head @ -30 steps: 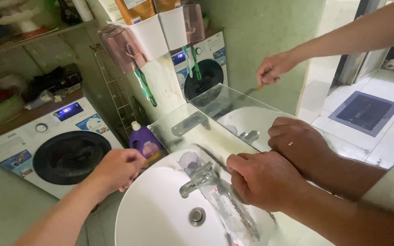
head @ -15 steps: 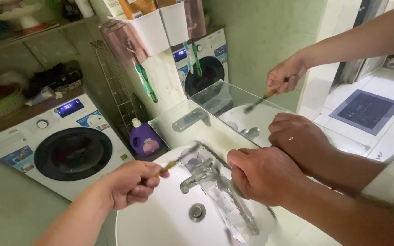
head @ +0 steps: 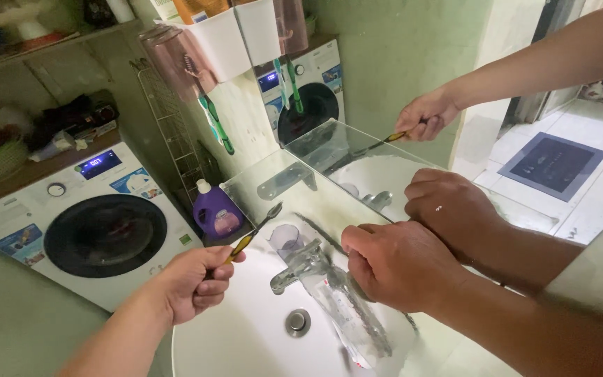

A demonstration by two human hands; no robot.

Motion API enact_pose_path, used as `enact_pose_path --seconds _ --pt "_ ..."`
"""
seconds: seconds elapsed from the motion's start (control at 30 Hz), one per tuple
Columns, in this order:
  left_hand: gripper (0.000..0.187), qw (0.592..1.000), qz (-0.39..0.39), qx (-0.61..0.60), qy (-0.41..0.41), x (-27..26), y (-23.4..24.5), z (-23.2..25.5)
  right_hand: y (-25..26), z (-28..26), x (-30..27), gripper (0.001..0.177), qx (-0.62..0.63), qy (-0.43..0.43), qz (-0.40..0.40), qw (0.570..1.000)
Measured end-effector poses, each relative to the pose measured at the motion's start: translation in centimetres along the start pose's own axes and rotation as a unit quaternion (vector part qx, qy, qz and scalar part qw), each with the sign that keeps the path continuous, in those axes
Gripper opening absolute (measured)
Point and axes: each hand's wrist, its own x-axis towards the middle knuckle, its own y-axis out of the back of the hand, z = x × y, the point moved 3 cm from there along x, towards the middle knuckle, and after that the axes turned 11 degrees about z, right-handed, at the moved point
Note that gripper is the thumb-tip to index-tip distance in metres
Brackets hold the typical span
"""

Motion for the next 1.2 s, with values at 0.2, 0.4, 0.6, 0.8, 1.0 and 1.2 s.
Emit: enact_pose_path --seconds 0.2,0.4,0.6,0.8,1.0,1.2 --pt "0.029 0.999 0.043 -0.020 -0.013 0.8 1.9 -0.4 0.2 -0.2 0.3 0.006 0.002 -0.024 -0.029 0.999" --pt "0.029 0.999 0.035 -0.019 -0.011 1.1 3.3 -0.3 -0.2 0.2 0.0 0.008 0.005 -0.007 -0.011 1.000" --pt "0.031 0.999 -0.008 0.015 -0.028 2.5 -1.0 1.2 -0.3 0.3 0.1 0.009 0.002 -0.011 -0.025 1.000" --pt "0.030 1.000 0.004 -0.020 -0.019 2.2 1.9 -0.6 -0.1 0.2 0.0 0.008 0.008 -0.006 -0.014 1.000" --pt "0.029 0.999 0.013 -0.028 -0.014 2.0 3.2 -1.4 0.0 -0.1 0.4 0.007 0.000 -0.017 -0.045 0.999" --pt "0.027 0.997 -0.035 -0.062 -0.035 3.7 -4.0 -0.4 -0.1 0.2 0.0 0.007 0.023 -0.015 -0.022 0.999"
